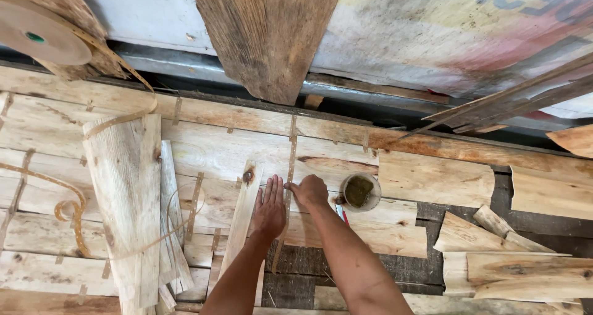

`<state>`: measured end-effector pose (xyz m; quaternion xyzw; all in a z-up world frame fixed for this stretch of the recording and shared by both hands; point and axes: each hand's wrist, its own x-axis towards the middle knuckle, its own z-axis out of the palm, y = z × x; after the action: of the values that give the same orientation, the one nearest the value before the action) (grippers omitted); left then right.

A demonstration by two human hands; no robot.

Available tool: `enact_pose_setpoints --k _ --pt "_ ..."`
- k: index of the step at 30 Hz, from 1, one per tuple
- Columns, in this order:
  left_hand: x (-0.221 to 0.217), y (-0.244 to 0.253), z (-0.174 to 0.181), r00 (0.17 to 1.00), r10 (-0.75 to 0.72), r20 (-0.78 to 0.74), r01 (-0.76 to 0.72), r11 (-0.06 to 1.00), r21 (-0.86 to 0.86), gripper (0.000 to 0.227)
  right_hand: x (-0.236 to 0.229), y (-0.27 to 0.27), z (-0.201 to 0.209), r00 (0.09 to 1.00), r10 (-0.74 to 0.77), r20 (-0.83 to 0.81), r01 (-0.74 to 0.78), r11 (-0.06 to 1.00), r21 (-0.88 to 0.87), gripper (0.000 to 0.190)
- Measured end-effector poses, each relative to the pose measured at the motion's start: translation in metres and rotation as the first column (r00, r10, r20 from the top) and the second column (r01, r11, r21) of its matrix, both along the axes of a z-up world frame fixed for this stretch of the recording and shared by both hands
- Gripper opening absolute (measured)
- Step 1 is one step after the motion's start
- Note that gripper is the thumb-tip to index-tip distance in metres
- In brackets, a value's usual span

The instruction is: Repairing or patching a large wood/bark surface using thin wood strips and a utility knife.

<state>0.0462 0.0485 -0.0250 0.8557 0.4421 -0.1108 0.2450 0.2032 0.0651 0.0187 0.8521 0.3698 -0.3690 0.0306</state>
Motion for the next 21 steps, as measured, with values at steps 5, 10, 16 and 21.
enact_pose_setpoints --k 5,10,16,21 --pt "-0.003 -0.001 -0.011 0.998 0.032 0.056 -0.032 0.999 0.001 0.067 0.001 -0.006 -0.008 1.000 -0.006 -0.024 0.006 1.000 -0.001 0.071" --pt "-0.004 0.002 -0.019 0.985 0.054 0.166 -0.054 0.999 -0.007 0.066 0.002 -0.014 -0.032 0.999 0.006 -0.031 -0.005 0.999 0.043 0.067" --pt "-0.012 0.001 -0.004 0.957 0.159 0.243 -0.137 0.985 -0.105 0.077 -0.004 -0.014 -0.019 1.000 0.023 0.001 -0.023 0.999 0.045 0.067" --pt "-0.036 0.006 0.024 0.916 0.381 0.129 -0.378 0.925 -0.046 0.110 -0.006 -0.016 -0.010 1.000 0.002 -0.027 -0.002 0.999 0.034 0.064"
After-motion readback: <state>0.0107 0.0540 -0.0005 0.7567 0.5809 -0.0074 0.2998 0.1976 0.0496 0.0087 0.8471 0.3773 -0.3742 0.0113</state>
